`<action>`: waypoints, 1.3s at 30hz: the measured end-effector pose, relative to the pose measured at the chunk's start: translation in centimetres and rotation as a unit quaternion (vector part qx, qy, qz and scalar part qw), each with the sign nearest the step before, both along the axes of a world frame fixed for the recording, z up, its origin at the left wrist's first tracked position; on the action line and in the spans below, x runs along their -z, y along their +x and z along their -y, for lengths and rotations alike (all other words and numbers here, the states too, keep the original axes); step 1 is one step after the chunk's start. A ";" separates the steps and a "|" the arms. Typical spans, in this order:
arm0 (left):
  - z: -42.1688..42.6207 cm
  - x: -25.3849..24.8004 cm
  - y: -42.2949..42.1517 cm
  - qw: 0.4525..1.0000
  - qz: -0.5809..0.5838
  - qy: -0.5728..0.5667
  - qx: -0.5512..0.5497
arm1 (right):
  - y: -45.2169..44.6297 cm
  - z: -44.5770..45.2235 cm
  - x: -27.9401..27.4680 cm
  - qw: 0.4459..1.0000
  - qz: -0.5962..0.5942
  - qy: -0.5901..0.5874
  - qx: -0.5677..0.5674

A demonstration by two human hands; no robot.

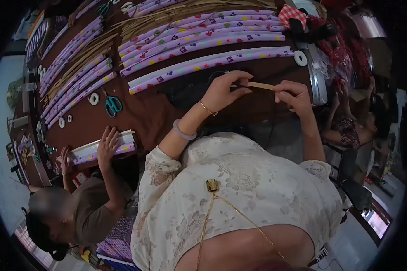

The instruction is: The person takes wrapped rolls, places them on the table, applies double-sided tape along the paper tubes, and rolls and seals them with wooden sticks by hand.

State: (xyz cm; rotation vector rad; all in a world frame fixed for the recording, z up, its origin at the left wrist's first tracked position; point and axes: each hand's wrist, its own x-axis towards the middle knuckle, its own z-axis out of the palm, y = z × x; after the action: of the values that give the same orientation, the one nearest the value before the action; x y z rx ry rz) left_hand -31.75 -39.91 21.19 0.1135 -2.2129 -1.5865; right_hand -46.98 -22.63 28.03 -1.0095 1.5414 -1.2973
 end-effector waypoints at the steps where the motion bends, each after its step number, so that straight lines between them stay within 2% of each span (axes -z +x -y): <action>1: 0.0 -0.1 0.2 1.000 -0.004 0.000 0.006 | -0.1 0.0 0.1 1.000 -0.004 0.003 0.009; 3: 0.4 -0.3 1.1 0.976 0.045 0.213 -0.022 | -0.2 -0.1 0.2 0.999 -0.012 0.009 0.028; 4: 0.7 -0.2 1.6 0.989 0.029 0.133 -0.058 | -0.2 -0.2 0.9 0.999 -0.008 0.009 0.049; 5: 1.3 -0.4 2.2 0.989 0.030 0.132 -0.056 | -0.2 -0.1 1.4 0.998 -0.003 0.008 0.069; 7: 2.7 -1.0 3.5 0.993 0.099 -0.021 -0.067 | -0.6 0.3 2.1 0.996 -0.013 0.023 0.080; 9: 3.8 -0.6 4.6 0.992 0.086 -0.053 -0.079 | -1.0 0.8 3.4 0.990 -0.101 0.063 0.076; 11: 4.8 -0.7 6.0 0.973 0.215 0.004 -0.085 | -1.1 1.3 4.2 0.987 -0.119 0.061 0.090; 13: 6.5 0.3 7.8 0.974 0.212 0.012 -0.083 | -2.1 1.5 5.1 0.977 -0.156 0.123 0.079; 14: 7.4 0.6 8.7 0.965 0.250 0.057 -0.058 | -2.4 1.6 5.4 0.974 -0.164 0.139 0.068; 16: 8.7 1.1 10.3 0.946 0.302 0.117 -0.034 | -2.3 2.1 4.8 0.976 -0.120 0.178 0.045; 17: 9.1 1.3 10.9 0.944 0.305 0.118 -0.038 | -2.2 2.4 4.7 0.973 -0.078 0.217 0.022; 20: 9.7 1.9 12.5 0.926 0.236 0.288 -0.063 | -2.7 3.0 5.9 0.972 -0.009 0.234 -0.003; 21: 9.9 2.5 13.0 0.925 0.238 0.288 -0.073 | -2.5 3.4 5.9 0.973 -0.007 0.231 -0.013; 23: 10.5 3.7 14.1 0.953 0.170 0.236 -0.088 | -1.6 4.1 6.0 0.968 0.014 0.246 -0.047; 24: 10.6 2.5 14.7 0.941 0.251 0.187 -0.132 | -1.1 4.3 6.1 0.968 0.017 0.242 -0.062; 25: 10.9 2.6 15.6 0.938 0.254 0.186 -0.148 | -0.7 4.2 6.3 0.967 0.009 0.250 -0.052; 27: 11.8 3.2 17.5 0.901 0.293 0.176 -0.268 | -0.9 4.0 6.9 0.966 0.003 0.254 -0.057; 28: 12.1 3.9 18.6 0.906 0.233 0.173 -0.308 | -1.8 3.5 7.4 0.962 -0.029 0.258 -0.080; 29: 12.6 4.5 19.6 0.901 0.236 0.172 -0.320 | -2.6 3.2 7.8 0.958 -0.062 0.262 -0.102; 30: 13.3 5.1 20.4 0.889 0.246 0.107 -0.371 | -3.6 3.2 7.7 0.957 -0.059 0.260 -0.113; 32: 14.8 5.9 21.8 0.857 0.265 -0.058 -0.439 | -5.6 3.3 7.4 0.934 -0.142 0.301 -0.127; 34: 15.9 6.6 22.4 0.839 0.261 -0.061 -0.474 | -8.2 2.9 8.6 0.947 -0.164 0.256 -0.106; 36: 17.9 8.4 22.9 0.828 0.241 -0.046 -0.504 | -10.2 3.0 8.7 0.935 -0.177 0.295 -0.086; 38: 19.4 9.4 22.6 0.819 0.240 -0.026 -0.521 | -12.9 2.7 9.3 0.948 -0.220 0.223 -0.054; 39: 19.8 9.6 22.5 0.811 0.241 -0.006 -0.533 | -15.3 2.4 10.8 0.952 -0.221 0.198 -0.073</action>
State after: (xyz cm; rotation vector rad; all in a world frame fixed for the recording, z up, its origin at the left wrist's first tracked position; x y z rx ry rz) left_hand -9.23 -59.67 11.54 1.5898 -1.8125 -0.9040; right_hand -62.27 -25.03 17.21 -1.1690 1.9220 -0.6408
